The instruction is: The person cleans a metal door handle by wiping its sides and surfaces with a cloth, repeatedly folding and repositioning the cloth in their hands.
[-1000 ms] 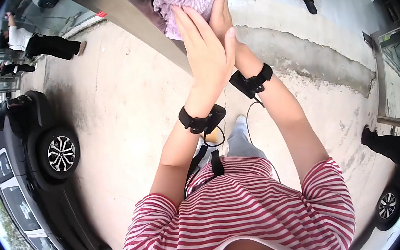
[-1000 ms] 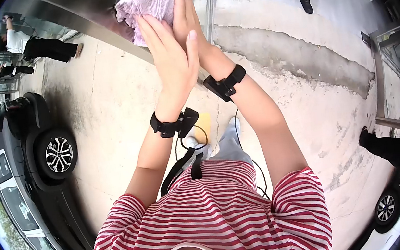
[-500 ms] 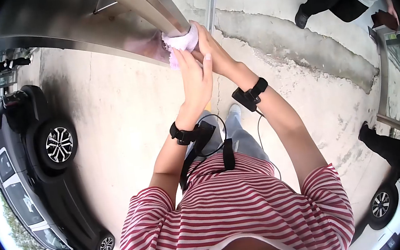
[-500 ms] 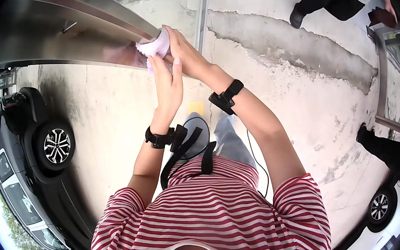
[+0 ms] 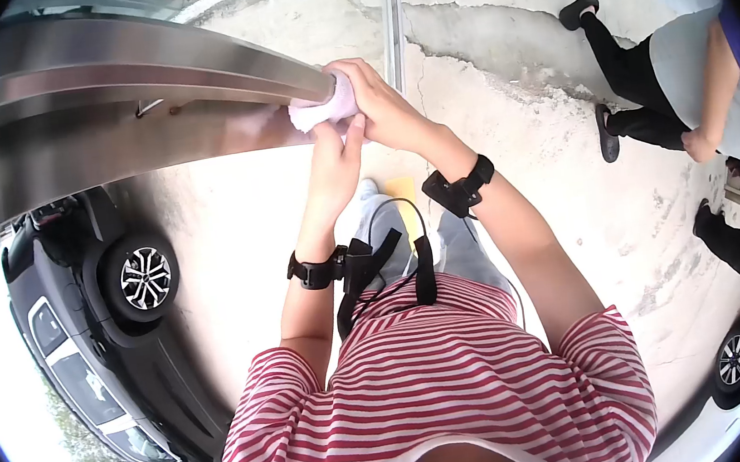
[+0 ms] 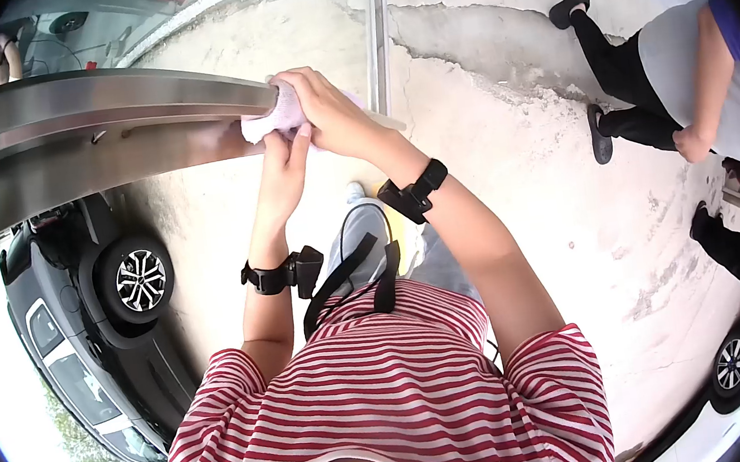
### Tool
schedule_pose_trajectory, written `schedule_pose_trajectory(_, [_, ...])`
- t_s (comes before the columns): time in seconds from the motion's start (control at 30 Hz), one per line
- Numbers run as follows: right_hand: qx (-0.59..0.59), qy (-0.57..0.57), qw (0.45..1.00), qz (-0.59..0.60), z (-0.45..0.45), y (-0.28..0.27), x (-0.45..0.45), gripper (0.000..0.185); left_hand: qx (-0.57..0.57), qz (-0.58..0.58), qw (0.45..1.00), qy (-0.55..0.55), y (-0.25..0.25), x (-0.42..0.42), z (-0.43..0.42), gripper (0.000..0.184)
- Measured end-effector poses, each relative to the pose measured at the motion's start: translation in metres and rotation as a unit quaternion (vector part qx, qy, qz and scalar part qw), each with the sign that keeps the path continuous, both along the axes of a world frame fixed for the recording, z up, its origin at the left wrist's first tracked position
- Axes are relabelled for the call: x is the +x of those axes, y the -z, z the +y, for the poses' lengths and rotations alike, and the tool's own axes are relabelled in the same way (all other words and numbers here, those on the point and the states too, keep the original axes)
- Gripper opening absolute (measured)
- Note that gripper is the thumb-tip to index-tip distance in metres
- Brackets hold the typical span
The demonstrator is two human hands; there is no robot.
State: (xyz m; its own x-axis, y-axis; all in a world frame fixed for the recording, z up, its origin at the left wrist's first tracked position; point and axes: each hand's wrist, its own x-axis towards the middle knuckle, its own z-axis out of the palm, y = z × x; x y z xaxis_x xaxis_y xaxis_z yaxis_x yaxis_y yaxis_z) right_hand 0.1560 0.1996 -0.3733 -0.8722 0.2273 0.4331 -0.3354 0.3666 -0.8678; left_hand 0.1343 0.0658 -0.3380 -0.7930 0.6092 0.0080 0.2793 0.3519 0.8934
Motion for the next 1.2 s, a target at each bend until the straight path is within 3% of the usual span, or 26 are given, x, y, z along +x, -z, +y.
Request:
schedule_pose_trajectory(0.07, [-0.003,0.051,0.997,-0.05,-0.009,0.054,0.003,0.067,-0.075,0.041,0.996,-0.009,0.062,-0.011,0.002,0.031])
schedule_pose_trajectory(0.13, [0.016,0.112,0.989,-0.094,-0.019,0.108,0.005,0.066,-0.138,0.04,0.99,-0.017,0.118,-0.011,0.004,0.031])
schedule_pose_trajectory(0.17, [0.016,0.15,0.98,-0.133,-0.023,0.138,0.006,0.063,-0.222,0.038,0.974,-0.022,0.152,-0.014,0.0,0.032])
schedule_pose_trajectory(0.23, [-0.023,0.205,0.935,-0.287,-0.03,0.187,0.024,0.058,-0.257,-0.108,0.958,0.071,0.229,-0.035,-0.027,0.033])
schedule_pose_trajectory(0.27, [-0.064,0.223,0.892,-0.389,-0.029,0.208,0.033,0.055,-0.238,-0.134,0.956,0.108,0.224,-0.031,-0.028,0.036])
schedule_pose_trajectory(0.3, [-0.029,0.243,0.872,-0.424,-0.031,0.239,0.046,0.051,-0.219,-0.155,0.952,0.148,0.21,-0.025,-0.029,0.041])
schedule_pose_trajectory(0.37, [-0.064,0.259,0.871,-0.413,-0.04,0.254,0.077,0.046,-0.209,-0.139,0.937,0.242,0.177,-0.025,-0.035,0.051])
schedule_pose_trajectory(0.43, [-0.093,0.277,0.878,-0.38,-0.054,0.228,0.107,0.047,-0.208,-0.064,0.916,0.338,0.141,-0.028,-0.048,0.06])
schedule_pose_trajectory(0.53, [-0.23,0.294,0.881,-0.29,-0.082,0.165,0.133,0.052,-0.146,0.041,0.906,0.396,0.103,-0.049,-0.068,0.063])
schedule_pose_trajectory(0.63, [-0.253,0.224,0.916,-0.216,-0.112,0.091,0.132,0.057,-0.084,0.037,0.911,0.402,0.022,-0.051,-0.086,0.064])
schedule_pose_trajectory(0.73, [-0.201,0.162,0.949,-0.182,-0.138,0.019,0.119,0.058,-0.011,0.068,0.91,0.408,-0.03,-0.044,-0.105,0.061])
schedule_pose_trajectory(0.87, [-0.271,0.15,0.941,-0.135,-0.154,-0.011,0.103,0.059,0.025,0.161,0.902,0.401,-0.066,-0.037,-0.131,0.047])
schedule_pose_trajectory(0.93, [-0.196,0.173,0.955,-0.143,-0.158,-0.029,0.101,0.059,0.047,0.243,0.888,0.388,-0.08,-0.036,-0.143,0.039])
schedule_pose_trajectory(1.2, [0.06,0.226,0.957,-0.169,-0.156,-0.076,0.093,0.049,0.125,0.229,0.909,0.324,-0.093,-0.061,-0.168,0.032])
